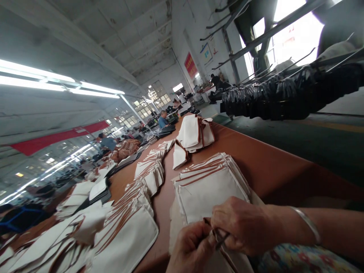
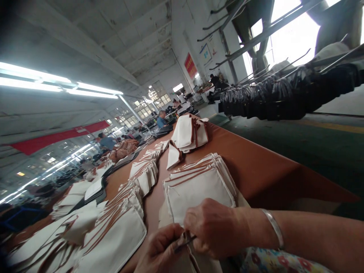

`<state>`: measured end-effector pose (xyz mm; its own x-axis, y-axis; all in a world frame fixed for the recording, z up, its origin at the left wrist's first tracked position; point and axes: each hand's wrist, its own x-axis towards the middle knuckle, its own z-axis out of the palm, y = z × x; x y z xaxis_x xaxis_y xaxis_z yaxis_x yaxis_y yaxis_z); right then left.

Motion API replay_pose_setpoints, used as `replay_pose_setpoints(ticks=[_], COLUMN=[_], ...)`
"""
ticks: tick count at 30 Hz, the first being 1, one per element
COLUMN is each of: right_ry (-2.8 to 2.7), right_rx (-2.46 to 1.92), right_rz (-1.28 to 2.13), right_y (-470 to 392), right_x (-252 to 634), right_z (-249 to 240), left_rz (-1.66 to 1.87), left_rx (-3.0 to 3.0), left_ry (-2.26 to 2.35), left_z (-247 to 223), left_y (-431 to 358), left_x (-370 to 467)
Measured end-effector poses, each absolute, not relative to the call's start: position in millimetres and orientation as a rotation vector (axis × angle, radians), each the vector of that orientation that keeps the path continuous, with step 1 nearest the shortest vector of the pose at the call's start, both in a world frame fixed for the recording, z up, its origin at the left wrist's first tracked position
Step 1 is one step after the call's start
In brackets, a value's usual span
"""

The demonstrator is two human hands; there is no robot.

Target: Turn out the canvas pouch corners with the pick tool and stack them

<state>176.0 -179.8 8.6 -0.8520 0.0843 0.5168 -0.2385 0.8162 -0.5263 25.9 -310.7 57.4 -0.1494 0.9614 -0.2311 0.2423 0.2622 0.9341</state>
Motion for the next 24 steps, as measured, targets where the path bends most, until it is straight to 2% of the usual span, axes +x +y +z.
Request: replay_pose_setpoints(ticks=[2,6,8,14,24], right_ry=[-2.399,-2.107,-2.004,-1.994,-1.993], right_rx=[-0.043,-0.353,-0.416,-0.293,-0.470], right_rz=[1.073,2.018,2.174,2.047,1.815], right_y=[-179.8,-175.7,-173.3,-173.8,-184.3], right_x=[172.8,168.6,168.8,167.4,166.6], right_z=[8.5,8.4,7.9,5.2,2.8], left_rz=[0.913,0.880,0.868,0.871,0.969], left_rx=[1.210,1.309,1.316,1.297,1.329], left_ry=[1.672,1.812,1.860,1.980,1.963], left_z=[59.9,58.0,52.9,42.5,31.2], left_y=[-308.2,-306.6,-307.1,-307.4,-310.8], left_x=[29.9,33.8,32.7,31.2,31.4])
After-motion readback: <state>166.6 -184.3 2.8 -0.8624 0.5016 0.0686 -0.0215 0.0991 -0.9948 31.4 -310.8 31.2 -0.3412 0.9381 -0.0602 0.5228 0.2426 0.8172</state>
